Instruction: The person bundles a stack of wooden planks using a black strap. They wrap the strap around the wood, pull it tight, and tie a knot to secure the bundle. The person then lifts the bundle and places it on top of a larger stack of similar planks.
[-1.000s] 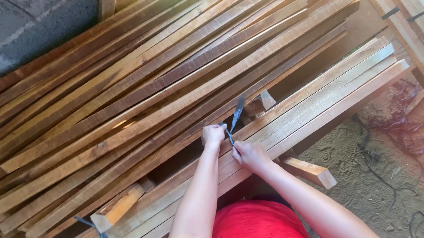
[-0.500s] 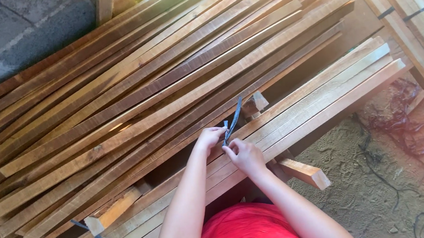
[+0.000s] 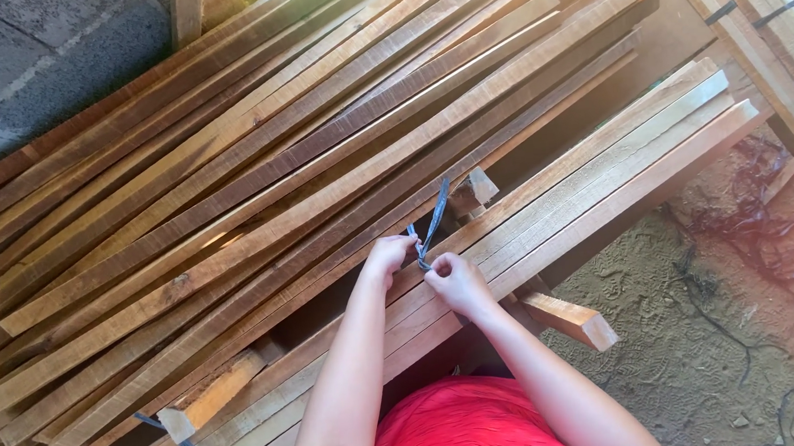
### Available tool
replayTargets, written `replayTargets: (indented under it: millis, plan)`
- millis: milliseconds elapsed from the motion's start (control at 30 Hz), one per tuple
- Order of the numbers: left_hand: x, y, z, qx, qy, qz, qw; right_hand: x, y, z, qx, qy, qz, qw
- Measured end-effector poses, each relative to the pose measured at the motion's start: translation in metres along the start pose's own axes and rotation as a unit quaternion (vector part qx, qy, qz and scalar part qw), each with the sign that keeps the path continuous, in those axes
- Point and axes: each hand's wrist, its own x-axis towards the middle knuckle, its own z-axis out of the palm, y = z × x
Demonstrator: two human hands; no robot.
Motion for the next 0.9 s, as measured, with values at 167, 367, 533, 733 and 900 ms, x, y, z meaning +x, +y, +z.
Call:
replayTargets:
  millis: [167,367,533,733,900]
  plan:
    - [0.005,0.002,-0.002,0.056,-0.003,-0.005,0.998,-0.009,-0.028,-0.007,0.139,-0.022,0.066,0.988]
    - [-0.007,0.015,0.003,0.070,0.000,-0.017,0.997,-0.005,-0.009,0.006,0.384,-0.037,0.087,0.918]
    - [0.048,-0.029,0.012,-0.017,0.035,-0.012,0.999,0.003,0.009,0.020,0.445,-0.026,0.071,0.892]
    - [0.037,-0.019,0.026,-0.015,0.160,-0.007,0.987,0.010,0.025,0.033,0.414,-0.074,0.014,0.907]
    - [0.041,-0.022,0.024,-0.032,0.171,-0.017,0.985,-0.011,-0.003,0.028,-0.027,0.153,-0.256,0.954]
